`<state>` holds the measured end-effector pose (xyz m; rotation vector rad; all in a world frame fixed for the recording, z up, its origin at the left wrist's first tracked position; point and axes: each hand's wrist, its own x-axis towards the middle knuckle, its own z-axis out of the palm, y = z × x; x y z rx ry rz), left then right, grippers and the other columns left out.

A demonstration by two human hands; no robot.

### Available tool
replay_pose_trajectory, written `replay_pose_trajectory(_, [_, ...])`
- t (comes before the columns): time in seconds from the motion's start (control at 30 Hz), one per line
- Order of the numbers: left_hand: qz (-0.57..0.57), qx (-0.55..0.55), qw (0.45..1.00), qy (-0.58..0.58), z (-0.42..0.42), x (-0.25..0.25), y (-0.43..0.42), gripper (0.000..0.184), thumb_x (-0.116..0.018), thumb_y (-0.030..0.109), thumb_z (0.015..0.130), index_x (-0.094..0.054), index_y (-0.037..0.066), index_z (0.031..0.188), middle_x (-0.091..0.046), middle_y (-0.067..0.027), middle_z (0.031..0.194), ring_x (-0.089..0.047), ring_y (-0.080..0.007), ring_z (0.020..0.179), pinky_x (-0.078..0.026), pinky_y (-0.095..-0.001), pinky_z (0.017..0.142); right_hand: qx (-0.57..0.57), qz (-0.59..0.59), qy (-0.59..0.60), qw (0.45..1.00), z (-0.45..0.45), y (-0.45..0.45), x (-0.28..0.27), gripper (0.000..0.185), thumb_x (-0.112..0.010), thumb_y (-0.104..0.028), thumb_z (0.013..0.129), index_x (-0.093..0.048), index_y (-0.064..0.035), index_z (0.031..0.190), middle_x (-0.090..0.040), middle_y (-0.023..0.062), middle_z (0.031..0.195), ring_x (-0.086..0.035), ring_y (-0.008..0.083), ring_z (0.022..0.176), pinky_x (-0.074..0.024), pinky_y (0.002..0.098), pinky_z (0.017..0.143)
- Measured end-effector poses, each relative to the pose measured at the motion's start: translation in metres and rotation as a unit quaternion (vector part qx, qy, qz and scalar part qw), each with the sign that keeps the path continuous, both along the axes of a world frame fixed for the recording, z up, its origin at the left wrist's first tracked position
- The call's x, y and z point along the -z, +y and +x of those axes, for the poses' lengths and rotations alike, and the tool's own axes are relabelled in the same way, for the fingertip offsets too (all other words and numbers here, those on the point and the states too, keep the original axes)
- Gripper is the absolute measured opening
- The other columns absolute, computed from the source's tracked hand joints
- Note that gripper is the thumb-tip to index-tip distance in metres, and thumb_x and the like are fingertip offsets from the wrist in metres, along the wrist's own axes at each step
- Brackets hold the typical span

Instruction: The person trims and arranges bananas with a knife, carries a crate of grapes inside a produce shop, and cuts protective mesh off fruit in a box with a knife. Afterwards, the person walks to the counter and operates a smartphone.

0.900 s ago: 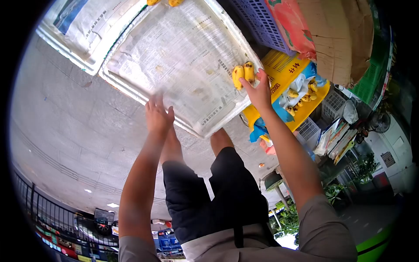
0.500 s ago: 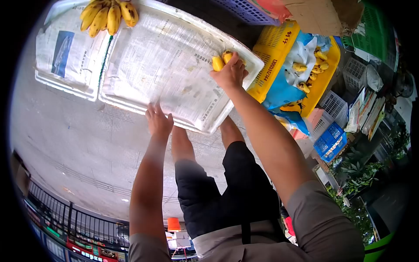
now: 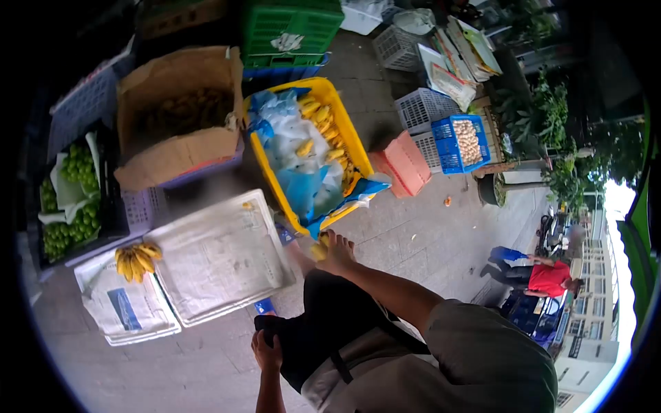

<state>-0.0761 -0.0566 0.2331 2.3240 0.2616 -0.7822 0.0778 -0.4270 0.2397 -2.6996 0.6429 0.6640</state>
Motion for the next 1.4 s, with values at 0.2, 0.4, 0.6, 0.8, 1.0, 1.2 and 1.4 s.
replay_pose_trajectory(0.2, [-0.009, 0.234, 0.953, 0.191, -0.013, 0.066, 0.124, 0.064, -0.069, 0.053, 0.094, -0.059, 0.011, 0.141, -0.057, -0.0257, 0.145, -0.055, -0.0304, 0.135, -0.043, -0.0408, 0.113, 0.296, -0.083, -0.033, 0.951, -0.2, -0.103, -0.038, 0.092, -0.089, -0.041, 0.061, -0.046, -0.0218, 0.141, -0.052, 0.0108, 0.133, -0.051, 0.0412, 0.127, -0.0447, 0.0578, 0.095])
replay_pose_trajectory(0.4, [0.1, 0.429, 0.894, 0.085, 0.002, 0.008, 0.165, 0.049, -0.069, 0.042, 0.094, -0.064, 0.006, 0.126, -0.072, -0.0178, 0.109, -0.066, -0.032, 0.108, -0.051, -0.0419, 0.097, 0.44, -0.058, 0.103, 0.89, -0.43, -0.01, -0.292, 0.048, -0.085, -0.048, 0.078, -0.073, -0.0089, 0.103, -0.075, 0.0133, 0.093, -0.074, 0.0306, 0.089, -0.0563, 0.0423, 0.075])
replay_pose_trajectory(0.6, [0.108, 0.397, 0.91, 0.042, 0.035, -0.04, 0.155, 0.029, -0.073, 0.03, 0.094, -0.074, 0.001, 0.099, -0.074, -0.0147, 0.08, -0.074, -0.0265, 0.078, -0.058, -0.039, 0.078, 0.691, 0.134, 0.25, 0.665, -0.649, 0.133, -0.125, 0.128, -0.087, -0.065, 0.067, -0.022, -0.0089, 0.161, -0.05, 0.0187, 0.152, -0.041, 0.0387, 0.147, -0.0268, 0.0604, 0.12])
replay_pose_trajectory(0.8, [-0.168, 0.086, 0.959, 0.213, 0.023, -0.068, 0.009, 0.011, -0.065, 0.013, 0.096, -0.066, 0.004, 0.101, -0.055, -0.0019, 0.069, -0.052, -0.0126, 0.051, -0.04, -0.032, 0.04, 0.714, 0.211, 0.261, 0.615, -0.727, 0.155, -0.107, 0.132, -0.089, -0.063, 0.065, -0.019, -0.0022, 0.159, -0.05, 0.0207, 0.152, -0.046, 0.0367, 0.145, -0.0247, 0.0588, 0.122])
replay_pose_trajectory(1.0, [0.021, 0.496, 0.86, 0.121, -0.07, -0.066, -0.148, 0.023, -0.07, 0.022, 0.097, -0.071, 0.0, 0.104, -0.07, -0.0079, 0.081, -0.064, -0.0198, 0.062, -0.054, -0.0387, 0.06, 0.771, 0.235, 0.106, 0.582, -0.784, 0.043, -0.095, 0.126, -0.088, -0.063, 0.066, -0.023, -0.0063, 0.157, -0.052, 0.0186, 0.151, -0.049, 0.0378, 0.142, -0.0275, 0.0621, 0.12])
replay_pose_trajectory(1.2, [-0.04, 0.673, 0.735, -0.071, -0.175, -0.07, -0.305, 0.026, -0.065, 0.029, 0.098, -0.077, 0.009, 0.109, -0.078, -0.0115, 0.101, -0.074, -0.024, 0.095, -0.056, -0.0349, 0.084, 0.772, 0.167, -0.003, 0.613, -0.826, -0.09, -0.132, 0.12, -0.087, -0.056, 0.066, -0.027, -0.0032, 0.155, -0.058, 0.0217, 0.143, -0.057, 0.0376, 0.134, -0.0446, 0.0478, 0.111])
replay_pose_trajectory(1.4, [0.133, 0.857, 0.497, -0.024, -0.199, -0.027, -0.459, 0.046, -0.051, 0.044, 0.102, -0.069, 0.01, 0.127, -0.066, -0.0201, 0.131, -0.064, -0.0402, 0.12, -0.051, -0.0489, 0.1, 0.8, 0.142, -0.245, 0.529, -0.827, -0.217, -0.128, 0.109, -0.092, -0.043, 0.066, -0.035, 0.004, 0.145, -0.063, 0.0228, 0.127, -0.064, 0.0305, 0.117, -0.0529, 0.0401, 0.101])
